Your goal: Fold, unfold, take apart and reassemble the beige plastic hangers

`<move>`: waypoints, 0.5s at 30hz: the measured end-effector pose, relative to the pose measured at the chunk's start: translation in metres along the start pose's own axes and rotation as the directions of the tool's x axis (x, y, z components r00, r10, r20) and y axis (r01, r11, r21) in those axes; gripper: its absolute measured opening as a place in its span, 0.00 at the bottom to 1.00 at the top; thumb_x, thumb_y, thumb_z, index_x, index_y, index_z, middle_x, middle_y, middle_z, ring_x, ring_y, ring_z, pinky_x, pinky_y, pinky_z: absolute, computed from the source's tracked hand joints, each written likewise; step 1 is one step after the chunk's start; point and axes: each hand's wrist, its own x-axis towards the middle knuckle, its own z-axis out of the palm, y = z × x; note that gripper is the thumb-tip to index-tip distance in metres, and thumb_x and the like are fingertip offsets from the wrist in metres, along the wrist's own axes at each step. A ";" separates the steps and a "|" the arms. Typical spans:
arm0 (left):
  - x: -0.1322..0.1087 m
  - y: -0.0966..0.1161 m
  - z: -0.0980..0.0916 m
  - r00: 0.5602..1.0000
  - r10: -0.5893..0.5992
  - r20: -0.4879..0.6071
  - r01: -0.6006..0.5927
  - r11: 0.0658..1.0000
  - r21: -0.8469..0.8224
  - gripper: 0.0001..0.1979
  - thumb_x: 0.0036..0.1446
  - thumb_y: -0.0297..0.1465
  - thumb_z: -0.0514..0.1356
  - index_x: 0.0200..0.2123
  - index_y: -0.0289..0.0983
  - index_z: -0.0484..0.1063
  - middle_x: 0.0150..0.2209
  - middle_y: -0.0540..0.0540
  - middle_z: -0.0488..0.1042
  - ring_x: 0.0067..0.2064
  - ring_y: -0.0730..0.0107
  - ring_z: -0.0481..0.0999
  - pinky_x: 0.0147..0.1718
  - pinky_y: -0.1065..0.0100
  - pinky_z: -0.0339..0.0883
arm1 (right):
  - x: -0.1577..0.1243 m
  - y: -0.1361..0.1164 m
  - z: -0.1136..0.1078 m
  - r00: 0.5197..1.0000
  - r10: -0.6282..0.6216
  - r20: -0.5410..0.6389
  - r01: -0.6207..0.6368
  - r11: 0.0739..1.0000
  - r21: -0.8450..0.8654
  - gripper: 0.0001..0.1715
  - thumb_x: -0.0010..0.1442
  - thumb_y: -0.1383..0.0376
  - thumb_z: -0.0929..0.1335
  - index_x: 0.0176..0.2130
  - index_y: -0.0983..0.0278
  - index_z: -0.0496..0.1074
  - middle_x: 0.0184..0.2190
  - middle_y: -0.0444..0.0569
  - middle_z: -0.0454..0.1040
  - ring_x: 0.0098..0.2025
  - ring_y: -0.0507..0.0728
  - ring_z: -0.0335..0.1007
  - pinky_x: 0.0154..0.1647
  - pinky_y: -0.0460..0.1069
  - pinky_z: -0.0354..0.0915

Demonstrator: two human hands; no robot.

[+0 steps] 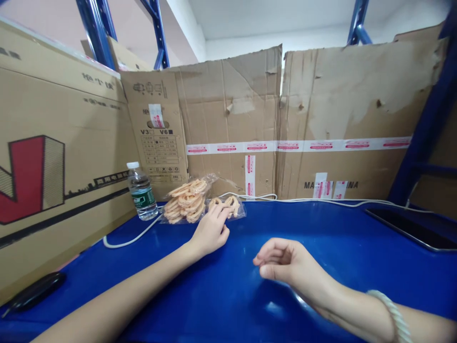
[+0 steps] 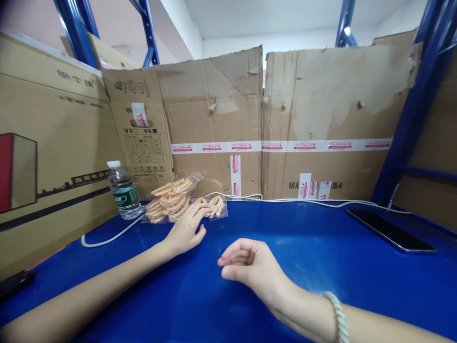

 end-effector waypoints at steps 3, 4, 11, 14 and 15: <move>0.014 -0.006 0.008 0.996 -0.089 0.013 0.089 0.995 -0.032 0.19 0.55 0.23 0.59 0.52 0.30 0.66 0.51 0.37 0.70 0.54 0.55 0.69 0.54 0.53 0.66 | 0.010 -0.002 -0.012 0.997 -0.049 -0.059 0.050 0.999 0.009 0.19 0.34 0.62 0.82 0.24 0.65 0.75 0.27 0.47 0.80 0.30 0.51 0.74 0.34 0.45 0.67; 0.021 -0.009 0.011 0.994 -0.111 0.024 0.112 0.993 -0.041 0.18 0.58 0.26 0.59 0.52 0.31 0.67 0.51 0.38 0.71 0.54 0.55 0.70 0.53 0.53 0.67 | 0.012 -0.001 -0.016 0.995 -0.068 -0.069 0.069 0.998 0.004 0.18 0.35 0.62 0.82 0.24 0.65 0.75 0.27 0.47 0.80 0.30 0.51 0.74 0.34 0.45 0.67; 0.073 -0.057 0.034 0.947 -0.245 0.207 0.269 0.958 -0.099 0.16 0.64 0.35 0.59 0.53 0.36 0.68 0.52 0.41 0.71 0.48 0.60 0.75 0.45 0.54 0.72 | 0.013 0.005 -0.027 0.998 -0.054 -0.022 0.055 0.998 0.030 0.17 0.37 0.62 0.81 0.25 0.67 0.75 0.24 0.48 0.79 0.24 0.49 0.71 0.28 0.43 0.65; 0.082 -0.075 0.042 0.912 -0.271 0.308 0.316 0.942 -0.109 0.15 0.64 0.35 0.58 0.52 0.36 0.68 0.52 0.41 0.71 0.47 0.60 0.75 0.45 0.54 0.72 | 0.010 0.010 -0.023 0.999 -0.007 0.054 0.004 0.998 0.058 0.18 0.38 0.63 0.81 0.27 0.67 0.74 0.22 0.48 0.79 0.22 0.49 0.71 0.21 0.41 0.60; 0.082 -0.079 0.044 0.902 -0.270 0.336 0.322 0.940 -0.111 0.15 0.64 0.35 0.58 0.52 0.36 0.68 0.52 0.41 0.71 0.48 0.60 0.75 0.45 0.54 0.72 | 0.008 0.012 -0.021 0.997 0.008 0.080 -0.012 0.999 0.053 0.18 0.39 0.63 0.80 0.28 0.67 0.74 0.22 0.48 0.79 0.21 0.49 0.70 0.19 0.41 0.57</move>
